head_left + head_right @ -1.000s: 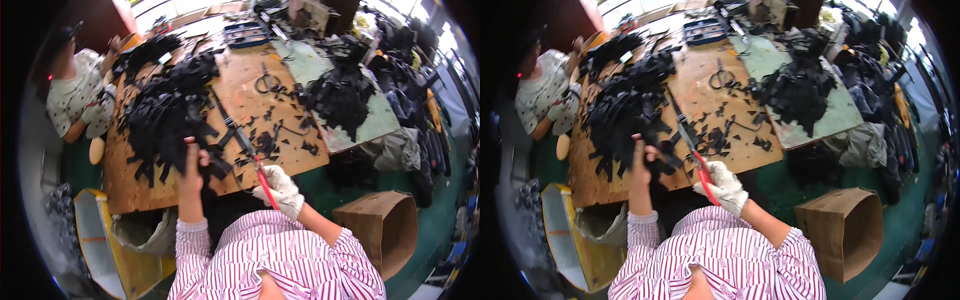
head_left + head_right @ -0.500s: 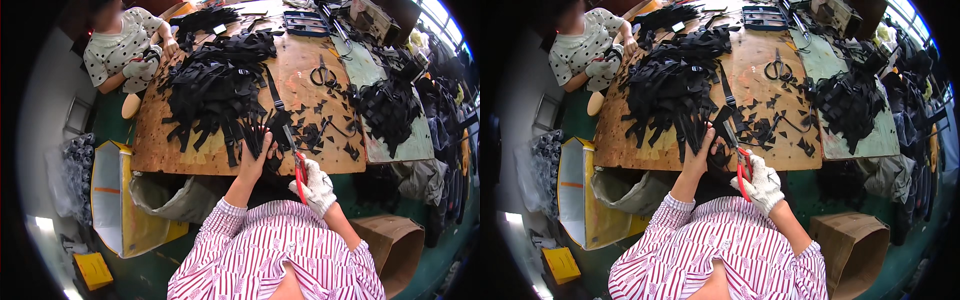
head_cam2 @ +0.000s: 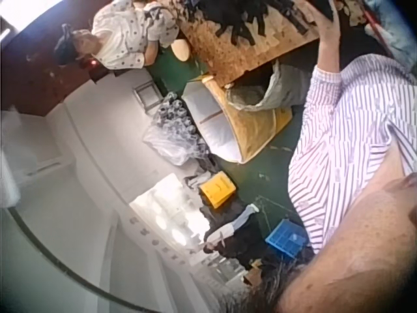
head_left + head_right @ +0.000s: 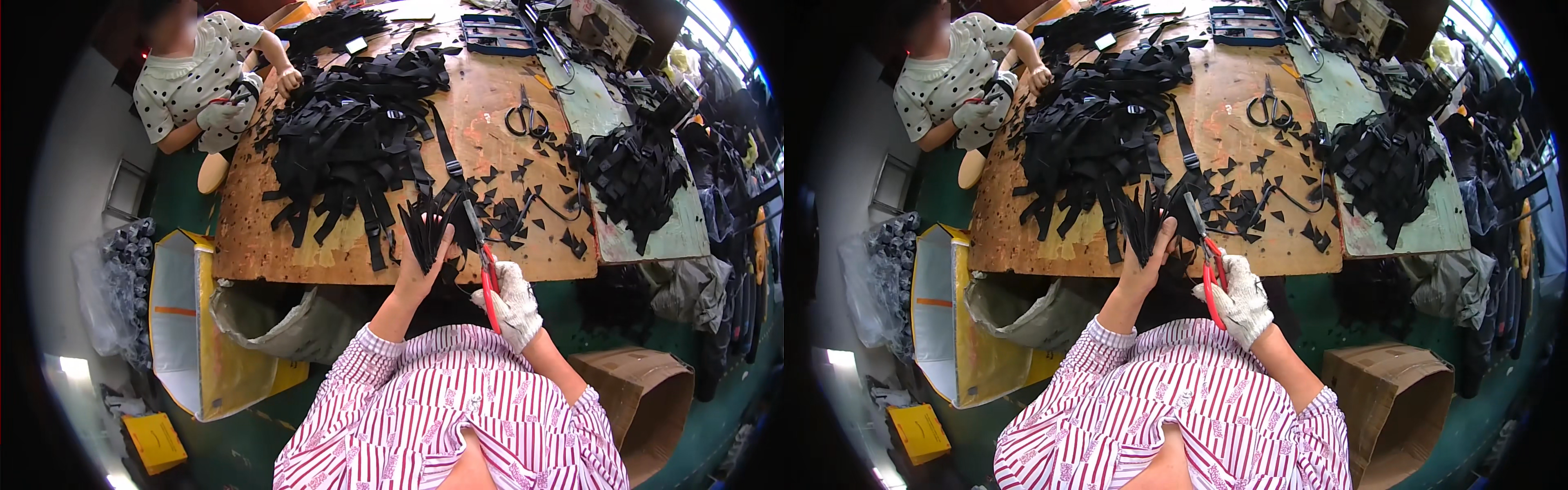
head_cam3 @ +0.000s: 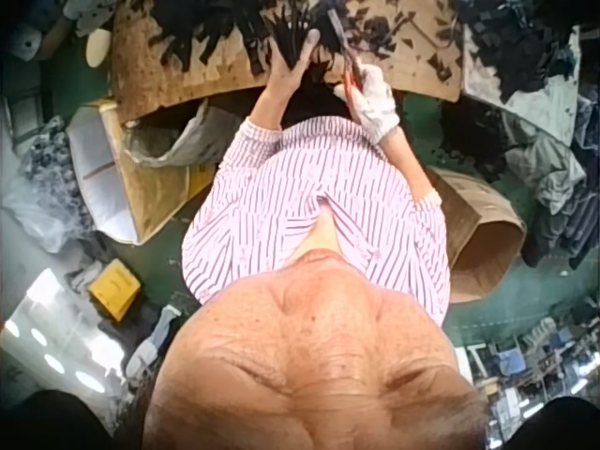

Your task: The person uses red-handled scissors to cut black fabric straps into smaller pieces. They repeatedly pick up bundles of straps, align them, and trim the ends, dropping the cut pieces onto a wooden table. A coworker is visible in the background performing a similar task.

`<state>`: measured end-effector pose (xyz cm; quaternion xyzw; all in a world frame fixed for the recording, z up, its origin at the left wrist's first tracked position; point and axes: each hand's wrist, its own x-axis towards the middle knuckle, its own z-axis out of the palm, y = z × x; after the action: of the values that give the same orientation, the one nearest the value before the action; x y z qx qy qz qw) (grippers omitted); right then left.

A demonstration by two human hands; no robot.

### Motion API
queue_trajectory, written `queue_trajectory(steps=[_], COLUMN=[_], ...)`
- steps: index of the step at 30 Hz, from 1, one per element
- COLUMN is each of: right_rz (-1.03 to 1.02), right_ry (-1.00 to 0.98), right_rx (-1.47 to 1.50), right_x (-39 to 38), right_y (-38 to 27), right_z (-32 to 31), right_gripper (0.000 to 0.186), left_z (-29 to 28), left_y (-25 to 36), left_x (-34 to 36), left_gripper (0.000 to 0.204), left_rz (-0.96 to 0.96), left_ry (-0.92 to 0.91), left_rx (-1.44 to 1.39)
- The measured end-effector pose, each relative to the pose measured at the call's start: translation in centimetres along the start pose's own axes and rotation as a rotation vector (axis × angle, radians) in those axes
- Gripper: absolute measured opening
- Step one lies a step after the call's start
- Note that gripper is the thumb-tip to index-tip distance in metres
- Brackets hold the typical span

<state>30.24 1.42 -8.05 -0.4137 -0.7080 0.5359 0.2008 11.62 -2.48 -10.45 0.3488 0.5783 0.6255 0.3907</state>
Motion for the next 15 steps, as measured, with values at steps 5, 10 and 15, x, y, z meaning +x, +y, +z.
queue_trajectory(steps=[5, 10, 15], right_rz=[-0.025, 0.052, 0.103], right_ry=[-0.039, -0.014, -0.042], right_rx=[-0.048, 0.043, 0.229], right_x=[0.5, 0.5, 0.4], right_y=[-0.1, -0.1, 0.9], right_z=[-0.6, -0.3, 0.5], right_gripper=[0.054, 0.051, 0.039], left_z=[0.4, 0.8, 0.1], left_y=[1.1, 1.9, -1.4], left_x=[-0.3, -0.6, -0.5], left_gripper=[0.014, 0.012, 0.011], left_rz=[0.019, -0.083, -0.151], left_ry=[-0.013, -0.040, 0.056], left_rx=[-0.114, -0.122, -0.489])
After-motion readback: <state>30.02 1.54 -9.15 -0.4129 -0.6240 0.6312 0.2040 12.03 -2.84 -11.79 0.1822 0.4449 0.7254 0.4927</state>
